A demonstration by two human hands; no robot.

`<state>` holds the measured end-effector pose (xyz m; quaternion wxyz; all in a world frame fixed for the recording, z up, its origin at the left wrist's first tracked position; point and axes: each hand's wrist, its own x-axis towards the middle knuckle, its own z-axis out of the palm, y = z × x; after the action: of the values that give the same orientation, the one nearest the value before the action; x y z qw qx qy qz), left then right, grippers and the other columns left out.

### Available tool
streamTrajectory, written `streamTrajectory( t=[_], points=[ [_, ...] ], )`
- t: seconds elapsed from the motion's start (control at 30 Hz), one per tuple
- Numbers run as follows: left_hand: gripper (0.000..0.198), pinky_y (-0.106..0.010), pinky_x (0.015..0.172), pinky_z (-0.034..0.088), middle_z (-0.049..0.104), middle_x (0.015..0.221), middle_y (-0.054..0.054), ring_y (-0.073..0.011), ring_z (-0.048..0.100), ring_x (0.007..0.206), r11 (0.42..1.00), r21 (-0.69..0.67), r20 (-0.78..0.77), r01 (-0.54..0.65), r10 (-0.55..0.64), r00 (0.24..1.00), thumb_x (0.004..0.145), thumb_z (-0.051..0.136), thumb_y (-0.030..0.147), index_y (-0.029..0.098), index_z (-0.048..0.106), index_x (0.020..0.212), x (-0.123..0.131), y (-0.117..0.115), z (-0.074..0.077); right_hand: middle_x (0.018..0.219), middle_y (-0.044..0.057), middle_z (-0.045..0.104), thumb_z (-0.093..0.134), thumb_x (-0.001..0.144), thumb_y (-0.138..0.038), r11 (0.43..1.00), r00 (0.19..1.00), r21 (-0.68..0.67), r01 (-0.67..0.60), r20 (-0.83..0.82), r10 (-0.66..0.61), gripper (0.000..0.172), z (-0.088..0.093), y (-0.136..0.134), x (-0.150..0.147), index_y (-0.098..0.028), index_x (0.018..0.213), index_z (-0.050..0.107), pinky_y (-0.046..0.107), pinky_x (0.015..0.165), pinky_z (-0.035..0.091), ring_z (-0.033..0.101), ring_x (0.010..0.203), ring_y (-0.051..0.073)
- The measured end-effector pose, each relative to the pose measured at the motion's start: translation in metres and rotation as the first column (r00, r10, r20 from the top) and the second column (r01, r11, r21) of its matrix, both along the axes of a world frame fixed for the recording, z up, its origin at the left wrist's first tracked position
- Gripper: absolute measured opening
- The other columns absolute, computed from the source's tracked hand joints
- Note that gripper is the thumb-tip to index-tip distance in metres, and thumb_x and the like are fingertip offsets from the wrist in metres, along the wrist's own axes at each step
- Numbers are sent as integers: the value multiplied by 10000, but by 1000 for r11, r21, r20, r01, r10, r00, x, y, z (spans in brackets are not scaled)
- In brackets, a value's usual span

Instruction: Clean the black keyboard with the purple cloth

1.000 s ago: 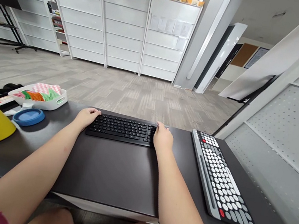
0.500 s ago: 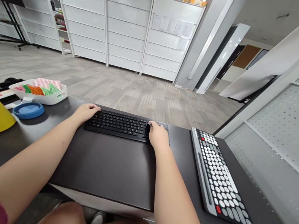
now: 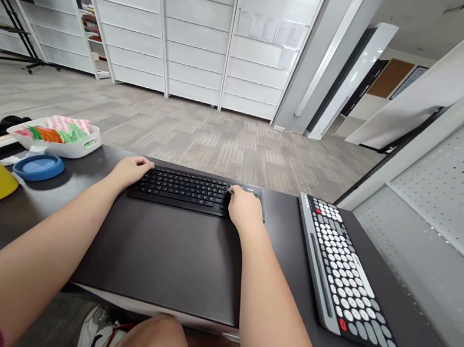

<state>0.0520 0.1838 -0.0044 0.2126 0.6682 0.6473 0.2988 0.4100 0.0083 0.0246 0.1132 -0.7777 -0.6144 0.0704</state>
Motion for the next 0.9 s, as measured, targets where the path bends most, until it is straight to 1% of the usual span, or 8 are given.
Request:
streamTrajectory(
  t=[0.13, 0.33, 0.43, 0.5, 0.57, 0.67, 0.8, 0.9],
  points=[
    [255, -365, 800, 511, 831, 942, -65, -282, 744, 912, 1000, 6, -8, 7, -7, 1000, 912, 692, 479, 251, 803, 880, 1, 0, 0, 1178, 98, 835, 379, 1147, -277, 1000, 999, 22, 7, -39, -6, 461, 0, -4, 0, -314, 1443, 731, 368, 907, 533, 781, 1100, 294],
    [257, -359, 807, 504, 834, 974, -59, -271, 745, 934, 1000, -10, -36, 21, -22, 999, 943, 673, 466, 248, 799, 892, 2, -3, 3, 1146, 112, 833, 410, 1150, -275, 998, 998, 13, 56, -17, -56, 439, -1, -2, -9, -294, 1471, 709, 360, 917, 535, 782, 1079, 288],
    [245, -352, 810, 501, 836, 981, -51, -264, 746, 936, 1000, -17, -40, 16, -17, 999, 951, 679, 457, 248, 800, 903, 2, -5, 4, 1166, 116, 829, 390, 1158, -268, 995, 998, 80, 56, -20, -55, 468, -2, -1, -16, -297, 1533, 667, 362, 953, 531, 765, 1163, 294],
    [239, -348, 802, 498, 835, 971, -45, -261, 746, 934, 1000, -20, -42, 13, -14, 999, 954, 683, 452, 250, 796, 897, 3, -5, 4, 1196, 116, 828, 384, 1159, -266, 993, 1000, 113, 24, -21, -21, 479, -4, -1, -19, -295, 1549, 660, 363, 973, 526, 756, 1197, 294],
    [236, -345, 789, 495, 831, 958, -39, -257, 746, 929, 1000, -25, -37, 10, -11, 999, 955, 687, 454, 254, 791, 885, 3, -4, 3, 1196, 104, 833, 391, 1156, -265, 994, 999, 99, -36, -28, 39, 474, -5, 0, -20, -297, 1532, 677, 355, 961, 527, 766, 1157, 283],
    [235, -346, 777, 489, 826, 937, -34, -253, 744, 913, 1000, -24, -24, 7, -8, 1000, 950, 693, 460, 259, 788, 875, 3, -1, 0, 1125, 74, 843, 407, 1146, -250, 992, 992, 65, -104, -64, 108, 465, -8, 0, -19, -305, 1502, 703, 343, 914, 524, 774, 1057, 264],
    [232, -346, 768, 486, 825, 932, -33, -252, 740, 903, 1000, -14, -29, 10, -11, 1000, 941, 697, 459, 260, 796, 874, 2, 0, -1, 991, 45, 833, 417, 1149, -279, 993, 986, 93, -78, -140, 90, 441, -12, 1, -15, -318, 1459, 729, 344, 850, 503, 758, 949, 257],
    [233, -345, 772, 485, 828, 942, -34, -252, 742, 911, 1000, -16, -28, 10, -10, 1000, 945, 691, 458, 260, 796, 878, 3, -1, -1, 947, 25, 818, 430, 1146, -296, 991, 976, 115, -61, -201, 83, 421, -15, 2, -12, -334, 1423, 746, 339, 818, 487, 740, 897, 243]
  ],
)
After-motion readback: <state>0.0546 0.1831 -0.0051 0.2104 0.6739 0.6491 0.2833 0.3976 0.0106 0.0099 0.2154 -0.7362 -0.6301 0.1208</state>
